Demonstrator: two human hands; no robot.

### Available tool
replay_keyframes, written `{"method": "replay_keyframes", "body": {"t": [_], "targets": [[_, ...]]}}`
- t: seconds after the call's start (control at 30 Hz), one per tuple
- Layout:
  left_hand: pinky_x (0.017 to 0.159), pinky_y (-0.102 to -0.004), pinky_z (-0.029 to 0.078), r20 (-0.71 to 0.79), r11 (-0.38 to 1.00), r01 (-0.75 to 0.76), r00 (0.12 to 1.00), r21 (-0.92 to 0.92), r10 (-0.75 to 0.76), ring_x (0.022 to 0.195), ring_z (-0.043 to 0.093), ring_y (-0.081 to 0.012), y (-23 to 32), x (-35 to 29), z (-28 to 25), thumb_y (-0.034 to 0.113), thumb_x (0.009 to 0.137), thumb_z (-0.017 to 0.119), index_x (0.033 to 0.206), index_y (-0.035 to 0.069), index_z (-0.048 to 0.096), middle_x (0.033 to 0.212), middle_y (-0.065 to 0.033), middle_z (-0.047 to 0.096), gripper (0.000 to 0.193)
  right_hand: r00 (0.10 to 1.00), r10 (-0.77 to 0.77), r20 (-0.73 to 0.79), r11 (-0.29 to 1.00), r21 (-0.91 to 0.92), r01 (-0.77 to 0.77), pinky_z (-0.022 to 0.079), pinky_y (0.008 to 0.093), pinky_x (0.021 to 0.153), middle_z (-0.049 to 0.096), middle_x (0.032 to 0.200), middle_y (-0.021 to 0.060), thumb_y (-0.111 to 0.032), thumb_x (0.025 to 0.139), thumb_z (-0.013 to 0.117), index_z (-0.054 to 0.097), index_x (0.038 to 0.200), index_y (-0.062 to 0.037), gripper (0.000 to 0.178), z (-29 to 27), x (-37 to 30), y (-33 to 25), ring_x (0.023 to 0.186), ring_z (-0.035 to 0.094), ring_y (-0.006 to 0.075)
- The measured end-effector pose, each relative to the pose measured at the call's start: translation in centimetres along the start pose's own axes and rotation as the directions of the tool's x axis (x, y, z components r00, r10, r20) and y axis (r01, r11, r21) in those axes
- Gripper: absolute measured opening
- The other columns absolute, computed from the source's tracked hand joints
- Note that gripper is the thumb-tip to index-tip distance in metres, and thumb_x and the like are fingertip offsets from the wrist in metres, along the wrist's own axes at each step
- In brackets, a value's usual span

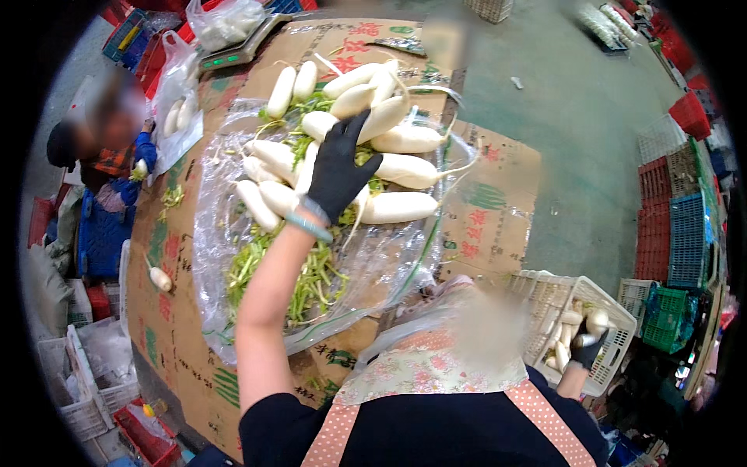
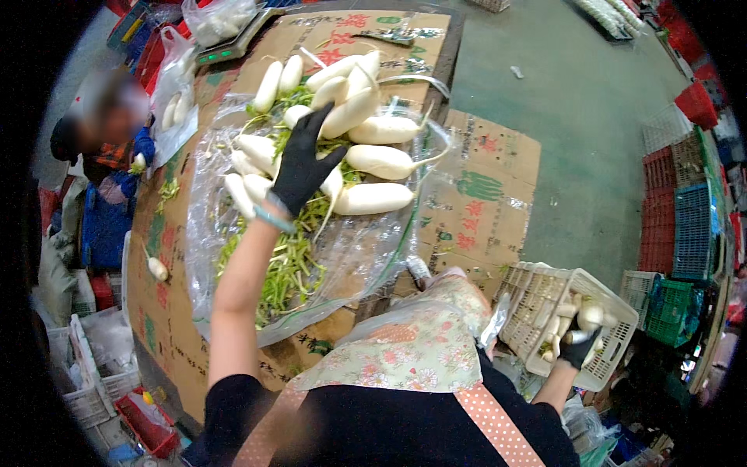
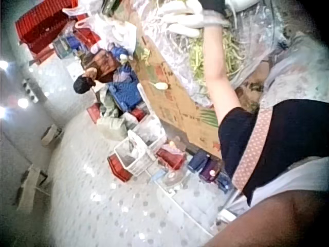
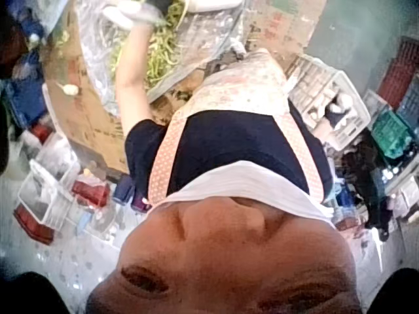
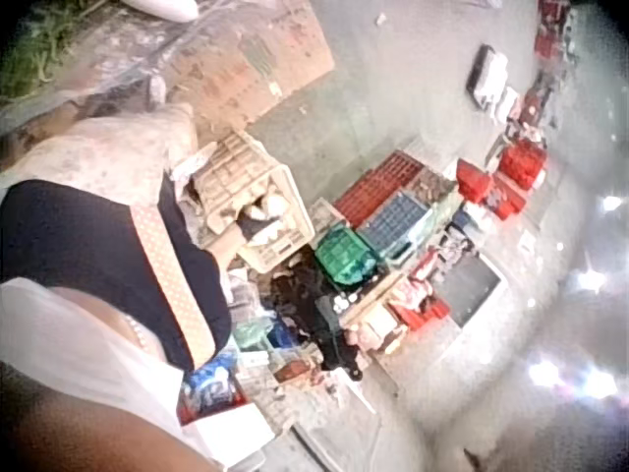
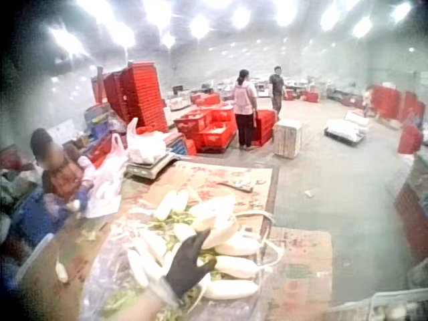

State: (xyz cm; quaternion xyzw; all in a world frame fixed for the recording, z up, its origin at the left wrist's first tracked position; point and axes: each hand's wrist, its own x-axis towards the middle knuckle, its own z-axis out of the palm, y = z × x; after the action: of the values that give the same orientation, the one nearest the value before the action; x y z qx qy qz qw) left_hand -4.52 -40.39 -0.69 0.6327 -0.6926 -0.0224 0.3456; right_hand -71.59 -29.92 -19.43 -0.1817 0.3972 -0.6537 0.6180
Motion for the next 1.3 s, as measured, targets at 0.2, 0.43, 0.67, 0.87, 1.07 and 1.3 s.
{"method": "replay_keyframes", "body": {"t": [0.2,0.43,0.67,0.87,1.07,1.3], "targets": [[0.101,-0.0572,0.011,0.187,0.907,-0.095,0.982,0.409,0.019,0.131,0.017,-0.0337,-2.9,9.0,6.5,0.053,0.063,0.068,0.135,0.021,0.032,0.138,-0.0167,0.026,0.087,0.966,0.003,-0.258,0.990,0.139,0.034,0.023,0.0402,0.104,0.032,0.137,0.0146,-0.031,0.093,0.031,0.033,0.131,-0.0031,0.048,0.1,-2.1,-1.3,0.126,0.030,0.0289],[0.064,-0.0399,0.045,-0.167,0.871,-0.037,0.977,0.491,0.135,0.072,0.056,-0.0289,-5.7,11.2,5.4,0.038,0.073,0.061,0.081,0.008,0.058,0.075,-0.0131,0.056,0.031,0.978,0.187,0.097,0.832,-0.544,-0.105,0.042,0.0232,0.048,0.062,0.098,0.0056,-0.024,0.082,0.053,0.050,0.122,-0.0081,0.043,27.1,5.0,12.8,0.072,0.057,0.0113],[0.050,-0.0345,0.041,-0.382,0.981,0.183,0.913,0.061,-0.147,0.050,0.052,-0.0229,-10.7,1.7,-1.3,0.024,0.081,0.061,0.068,0.001,0.058,0.059,-0.0135,0.055,0.027,0.869,0.215,0.446,0.730,-0.664,0.160,0.048,0.0243,0.064,0.056,0.110,0.0072,-0.016,0.079,0.064,0.040,0.130,-0.0059,0.057,43.5,9.9,23.0,0.085,0.055,0.0129],[0.046,-0.0319,0.035,-0.344,0.840,0.537,0.776,-0.079,-0.529,0.045,0.040,-0.0117,-8.4,-14.2,-4.2,0.016,0.083,0.061,0.066,-0.002,0.057,0.050,-0.0114,0.047,0.025,0.916,0.174,0.362,0.879,-0.477,0.021,0.045,0.0249,0.079,0.057,0.107,0.0054,-0.009,0.078,0.065,0.044,0.126,-0.0052,0.052,44.8,13.3,27.3,0.092,0.054,0.0137],[0.054,-0.0285,0.034,-0.777,0.589,0.683,0.050,-0.432,-0.627,0.059,0.041,-0.0088,-3.6,-33.1,-3.8,0.018,0.090,0.052,0.078,-0.006,0.060,0.063,-0.0011,0.053,0.028,0.925,0.058,0.375,0.694,-0.681,0.233,0.045,0.0235,0.064,0.063,0.079,0.0004,-0.014,0.082,0.063,0.063,0.093,-0.0021,0.017,48.4,11.4,26.3,0.068,0.055,0.0090],[0.043,-0.0247,0.024,-0.715,0.281,0.773,-0.296,-0.569,-0.634,0.043,0.030,-0.0078,0.3,-37.6,-4.6,0.035,0.090,0.050,0.057,0.006,0.046,0.048,0.0023,0.037,0.044,0.079,-0.093,0.993,0.379,-0.039,0.924,0.045,0.0328,0.054,0.060,0.071,0.0105,-0.011,0.074,0.062,0.061,0.079,-0.0056,0.008,60.5,2.7,26.8,0.058,0.057,0.0244]]}}
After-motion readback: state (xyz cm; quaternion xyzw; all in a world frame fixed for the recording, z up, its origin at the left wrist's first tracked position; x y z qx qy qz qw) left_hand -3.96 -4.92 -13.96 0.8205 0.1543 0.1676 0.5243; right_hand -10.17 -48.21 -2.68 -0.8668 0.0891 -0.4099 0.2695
